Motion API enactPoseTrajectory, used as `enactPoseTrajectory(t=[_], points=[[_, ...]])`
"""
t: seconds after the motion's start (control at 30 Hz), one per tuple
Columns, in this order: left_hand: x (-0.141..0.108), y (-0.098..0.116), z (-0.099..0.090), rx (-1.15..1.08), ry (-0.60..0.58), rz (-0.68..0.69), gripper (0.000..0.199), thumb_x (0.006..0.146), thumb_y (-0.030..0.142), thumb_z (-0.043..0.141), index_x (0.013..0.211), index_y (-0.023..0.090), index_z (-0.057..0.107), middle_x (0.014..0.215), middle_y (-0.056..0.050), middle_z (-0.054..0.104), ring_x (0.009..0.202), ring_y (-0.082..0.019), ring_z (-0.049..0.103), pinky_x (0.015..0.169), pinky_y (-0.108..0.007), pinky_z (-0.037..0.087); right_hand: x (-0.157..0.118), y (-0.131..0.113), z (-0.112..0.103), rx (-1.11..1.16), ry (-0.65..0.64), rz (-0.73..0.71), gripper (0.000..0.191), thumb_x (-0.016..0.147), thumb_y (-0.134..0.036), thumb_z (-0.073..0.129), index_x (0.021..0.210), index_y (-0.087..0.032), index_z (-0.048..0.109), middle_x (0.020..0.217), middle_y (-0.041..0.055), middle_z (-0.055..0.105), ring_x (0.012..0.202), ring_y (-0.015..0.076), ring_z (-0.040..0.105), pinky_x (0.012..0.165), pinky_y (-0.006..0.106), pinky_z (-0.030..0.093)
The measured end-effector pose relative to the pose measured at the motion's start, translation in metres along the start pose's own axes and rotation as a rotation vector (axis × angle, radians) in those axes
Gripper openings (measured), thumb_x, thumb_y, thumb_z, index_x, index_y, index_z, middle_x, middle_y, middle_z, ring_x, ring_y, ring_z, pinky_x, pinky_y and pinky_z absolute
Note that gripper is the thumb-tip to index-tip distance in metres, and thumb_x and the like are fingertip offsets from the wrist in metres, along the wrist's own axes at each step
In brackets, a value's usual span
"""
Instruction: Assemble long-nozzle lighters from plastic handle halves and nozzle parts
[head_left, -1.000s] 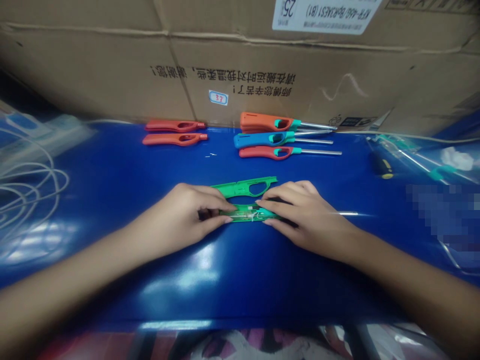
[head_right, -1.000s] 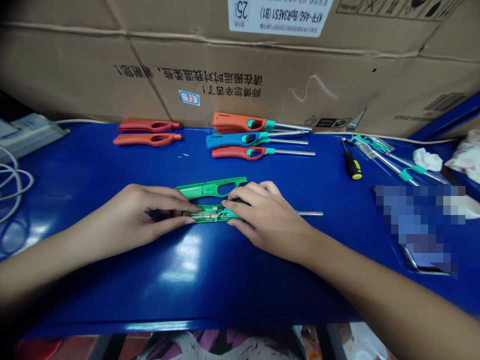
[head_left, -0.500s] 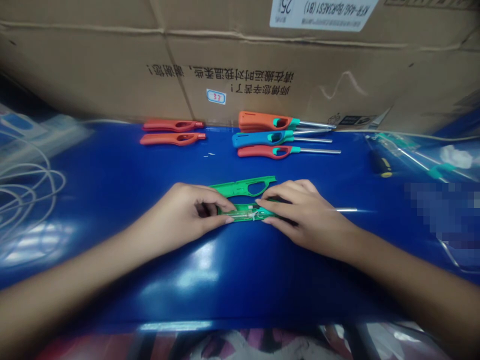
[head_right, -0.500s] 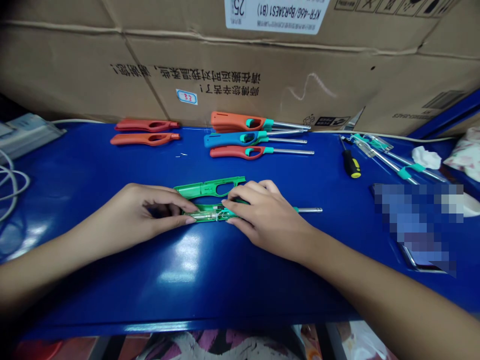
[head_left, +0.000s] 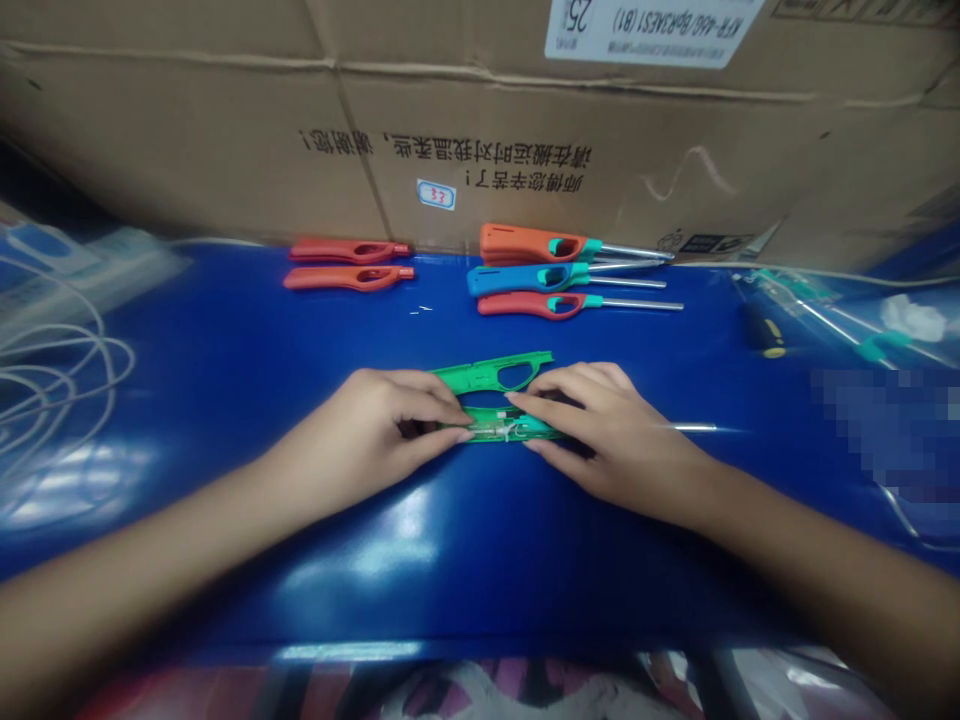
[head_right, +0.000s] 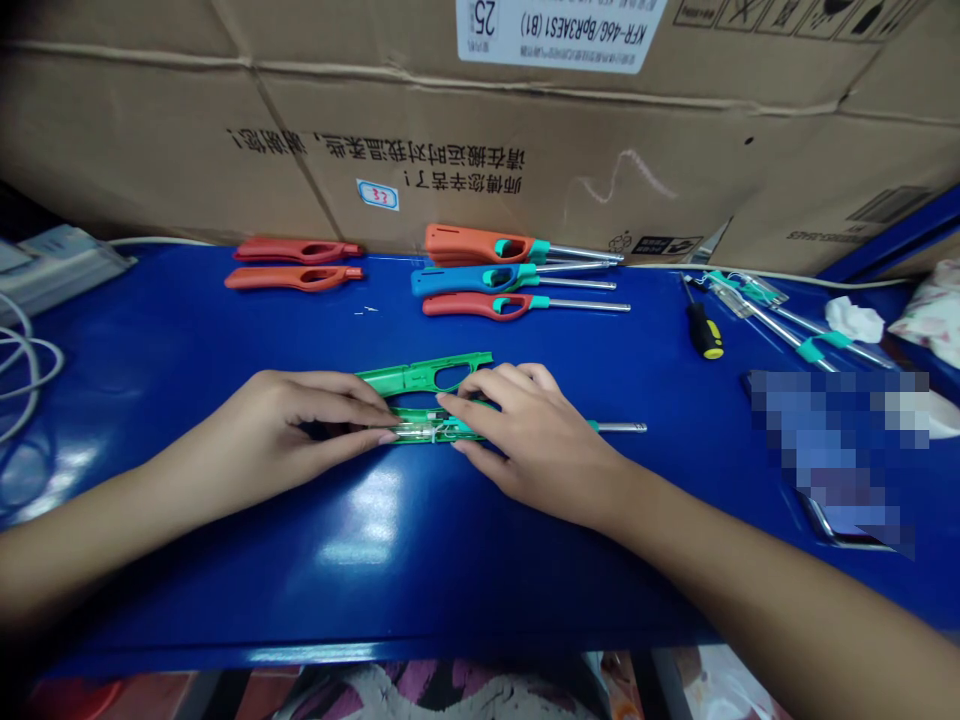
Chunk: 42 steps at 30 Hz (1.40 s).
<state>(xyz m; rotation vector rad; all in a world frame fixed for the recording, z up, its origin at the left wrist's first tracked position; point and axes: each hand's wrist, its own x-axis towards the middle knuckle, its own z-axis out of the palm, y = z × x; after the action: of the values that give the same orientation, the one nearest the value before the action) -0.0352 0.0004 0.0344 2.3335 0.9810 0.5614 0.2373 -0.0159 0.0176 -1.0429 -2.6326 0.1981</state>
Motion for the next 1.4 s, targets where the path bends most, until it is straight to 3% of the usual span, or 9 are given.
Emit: enactPoseTrajectory(t=[0.13, 0.47, 1.07, 1.3, 1.4], points=[[-0.001, 0.001, -0.001, 0.04, -0.006, 0.01, 0.015, 0.095, 0.026, 0.067, 0.094, 0.021, 0.081, 0.094, -0.003, 0.076, 0.081, -0.013, 0.071, 0.076, -0.024, 0.055, -0.001, -0.003, -0.007, -0.06, -0.01, -0.084, 0.034, 0.103, -0.032, 0.051, 0.133, -0.026, 0.065, 0.128, 0.0126, 0.062, 0.118, 0.0271, 0.055, 0.098, 0.048, 0.041], [-0.002, 0.0, -0.001, 0.045, -0.027, 0.037, 0.014, 0.095, 0.023, 0.066, 0.096, 0.02, 0.08, 0.094, -0.002, 0.075, 0.081, -0.013, 0.071, 0.076, -0.025, 0.055, -0.003, -0.011, -0.01, -0.192, -0.143, -0.144, 0.042, 0.104, -0.033, 0.046, 0.141, -0.017, 0.059, 0.158, 0.0163, 0.044, 0.139, 0.0326, 0.048, 0.116, 0.058, 0.034], [-0.002, 0.001, -0.002, 0.12, -0.04, 0.061, 0.017, 0.097, 0.025, 0.063, 0.097, 0.017, 0.079, 0.094, -0.005, 0.074, 0.082, -0.016, 0.072, 0.077, -0.027, 0.056, -0.005, -0.015, -0.011, -0.172, -0.186, -0.109, 0.044, 0.105, -0.032, 0.044, 0.144, -0.016, 0.056, 0.16, 0.0161, 0.042, 0.143, 0.031, 0.046, 0.118, 0.06, 0.033], [-0.001, 0.001, -0.002, 0.111, -0.033, 0.057, 0.016, 0.096, 0.026, 0.064, 0.098, 0.019, 0.079, 0.095, -0.004, 0.075, 0.081, -0.015, 0.072, 0.077, -0.026, 0.056, -0.003, -0.015, -0.015, -0.189, -0.066, -0.11, 0.042, 0.105, -0.027, 0.042, 0.141, -0.015, 0.057, 0.155, 0.0153, 0.049, 0.137, 0.0297, 0.052, 0.117, 0.064, 0.031], [0.0, 0.0, -0.002, 0.096, -0.032, 0.053, 0.016, 0.095, 0.025, 0.064, 0.098, 0.019, 0.079, 0.095, -0.005, 0.075, 0.082, -0.016, 0.072, 0.077, -0.026, 0.056, -0.003, -0.015, -0.015, -0.164, -0.076, -0.132, 0.041, 0.104, -0.024, 0.042, 0.14, -0.015, 0.058, 0.154, 0.0155, 0.05, 0.137, 0.0292, 0.052, 0.117, 0.065, 0.03]])
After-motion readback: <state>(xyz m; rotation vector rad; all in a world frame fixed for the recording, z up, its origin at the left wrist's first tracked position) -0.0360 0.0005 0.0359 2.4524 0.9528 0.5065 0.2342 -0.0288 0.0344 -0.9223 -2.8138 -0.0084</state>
